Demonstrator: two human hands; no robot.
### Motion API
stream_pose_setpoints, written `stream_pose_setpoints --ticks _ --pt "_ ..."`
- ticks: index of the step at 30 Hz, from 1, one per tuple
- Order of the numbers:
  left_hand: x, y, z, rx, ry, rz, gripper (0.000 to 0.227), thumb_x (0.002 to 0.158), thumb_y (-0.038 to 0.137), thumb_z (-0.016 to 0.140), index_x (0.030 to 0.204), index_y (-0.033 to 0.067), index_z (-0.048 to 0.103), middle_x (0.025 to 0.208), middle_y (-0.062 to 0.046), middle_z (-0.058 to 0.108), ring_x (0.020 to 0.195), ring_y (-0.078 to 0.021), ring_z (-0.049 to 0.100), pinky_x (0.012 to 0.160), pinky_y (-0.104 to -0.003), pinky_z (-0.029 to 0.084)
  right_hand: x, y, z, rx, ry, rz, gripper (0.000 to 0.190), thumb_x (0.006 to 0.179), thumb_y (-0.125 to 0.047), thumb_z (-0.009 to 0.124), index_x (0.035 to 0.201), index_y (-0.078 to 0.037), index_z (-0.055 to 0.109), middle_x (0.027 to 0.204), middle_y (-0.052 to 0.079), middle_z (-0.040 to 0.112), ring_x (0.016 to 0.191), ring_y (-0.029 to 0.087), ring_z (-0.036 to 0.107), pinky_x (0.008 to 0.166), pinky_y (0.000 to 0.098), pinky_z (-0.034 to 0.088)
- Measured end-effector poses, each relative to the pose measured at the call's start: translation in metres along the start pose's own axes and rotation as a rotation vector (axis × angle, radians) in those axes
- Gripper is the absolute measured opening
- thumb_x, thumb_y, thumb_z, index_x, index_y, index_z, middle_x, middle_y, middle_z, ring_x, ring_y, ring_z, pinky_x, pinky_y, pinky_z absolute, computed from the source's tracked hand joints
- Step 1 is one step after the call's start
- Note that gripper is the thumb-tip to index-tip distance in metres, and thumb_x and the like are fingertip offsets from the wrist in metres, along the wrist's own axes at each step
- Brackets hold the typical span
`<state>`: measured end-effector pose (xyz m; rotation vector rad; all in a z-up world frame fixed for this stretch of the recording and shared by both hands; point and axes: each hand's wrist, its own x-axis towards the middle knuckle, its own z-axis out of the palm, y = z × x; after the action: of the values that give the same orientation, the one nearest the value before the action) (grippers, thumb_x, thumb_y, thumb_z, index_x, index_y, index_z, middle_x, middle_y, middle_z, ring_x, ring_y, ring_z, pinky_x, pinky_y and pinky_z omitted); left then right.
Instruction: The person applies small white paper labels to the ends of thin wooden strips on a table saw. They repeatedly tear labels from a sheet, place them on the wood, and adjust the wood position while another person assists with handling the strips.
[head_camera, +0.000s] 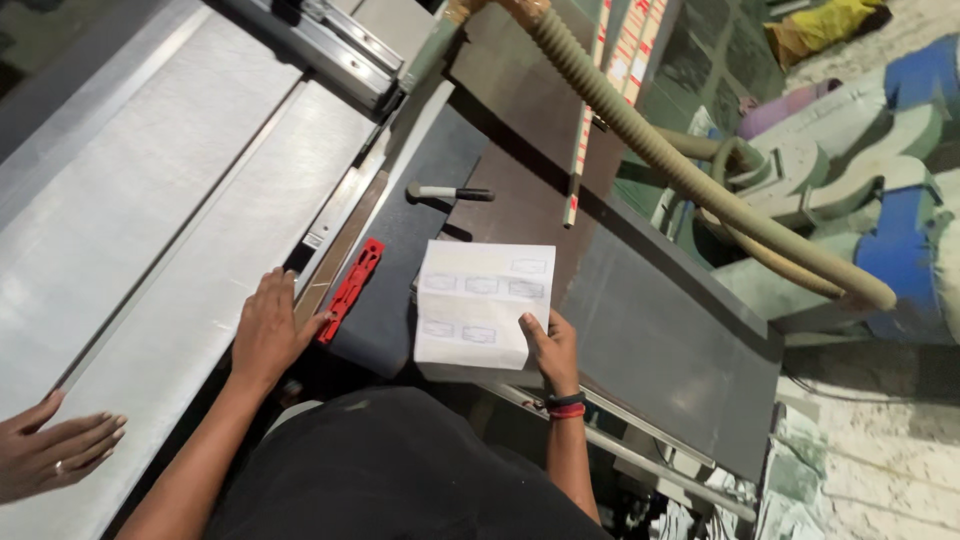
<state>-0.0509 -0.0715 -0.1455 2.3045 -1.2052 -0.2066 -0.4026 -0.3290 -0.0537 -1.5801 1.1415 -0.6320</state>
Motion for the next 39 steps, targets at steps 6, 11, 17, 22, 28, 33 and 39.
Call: stream_pose_setpoints --ticks 6,11,17,22,28,33,39 --pt "0.015 0.017 -0.02 -0.267 0.14 0.126 0.072 0.096 0.049 0.061 0.147 -0.001 0.052 0.158 -0.027 0.046 0.147 -0.042 0.041 0.116 -0.051 0.035 -0.002 -0.021 0.038 0.44 0.014 0.124 0.039 0.1 -0.02 0.064 0.127 0.008 0.062 0.113 0.014 0.074 0.096 0.019 0.071 0.085 0.0324 0.057" --pt "0.012 0.038 -0.033 -0.849 -0.072 0.015 0.049 0.102 0.036 0.059 0.135 -0.0001 0.064 0.133 -0.024 0.065 0.126 -0.0338 0.057 0.107 -0.042 0.043 0.009 -0.027 0.102 0.547 -0.189 0.238 0.04 0.102 -0.02 0.062 0.131 0.008 0.059 0.118 0.014 0.072 0.101 0.02 0.07 0.09 0.0343 0.057" --pt "0.008 0.054 -0.033 -0.961 -0.263 -0.382 0.039 0.098 0.024 0.063 0.126 -0.0034 0.067 0.105 -0.014 0.077 0.094 -0.0174 0.07 0.084 -0.032 0.054 0.033 0.022 0.119 0.32 -0.404 0.296 0.046 0.1 -0.027 0.064 0.135 0.003 0.058 0.118 0.015 0.072 0.101 0.02 0.07 0.086 0.0324 0.056" --pt "-0.021 0.028 -0.049 -0.951 -0.101 -0.534 0.036 0.102 0.023 0.065 0.121 -0.0074 0.069 0.106 -0.014 0.075 0.093 -0.0171 0.067 0.085 -0.031 0.051 0.112 0.09 0.046 0.216 -0.181 0.124 0.044 0.098 -0.026 0.072 0.131 -0.001 0.058 0.111 0.011 0.073 0.095 0.016 0.071 0.078 0.0282 0.058" --pt "-0.055 0.005 -0.057 -0.804 0.09 -0.658 0.036 0.103 0.023 0.067 0.121 -0.008 0.07 0.109 -0.015 0.074 0.096 -0.0178 0.065 0.088 -0.031 0.049 0.235 0.103 -0.046 -0.258 0.278 0.022 0.043 0.09 -0.029 0.077 0.122 -0.004 0.061 0.103 0.009 0.069 0.088 0.019 0.068 0.065 0.0325 0.057" --pt "-0.087 -0.002 -0.058 -0.715 0.156 -0.74 0.036 0.105 0.024 0.067 0.122 -0.0082 0.07 0.107 -0.016 0.074 0.096 -0.0189 0.066 0.088 -0.032 0.049 0.287 0.08 -0.054 -0.648 0.426 -0.008 0.059 0.085 -0.034 0.082 0.127 -0.001 0.059 0.115 0.023 0.067 0.108 0.04 0.065 0.09 0.0469 0.053" --pt "-0.126 -0.008 -0.049 -0.721 0.344 -0.706 0.032 0.105 0.017 0.07 0.122 -0.01 0.069 0.115 -0.015 0.073 0.104 -0.0174 0.063 0.094 -0.031 0.048 0.29 0.078 -0.029 -0.858 0.458 0.207 0.052 0.083 -0.04 0.081 0.118 -0.005 0.066 0.123 0.021 0.063 0.116 0.042 0.06 0.096 0.0524 0.048"
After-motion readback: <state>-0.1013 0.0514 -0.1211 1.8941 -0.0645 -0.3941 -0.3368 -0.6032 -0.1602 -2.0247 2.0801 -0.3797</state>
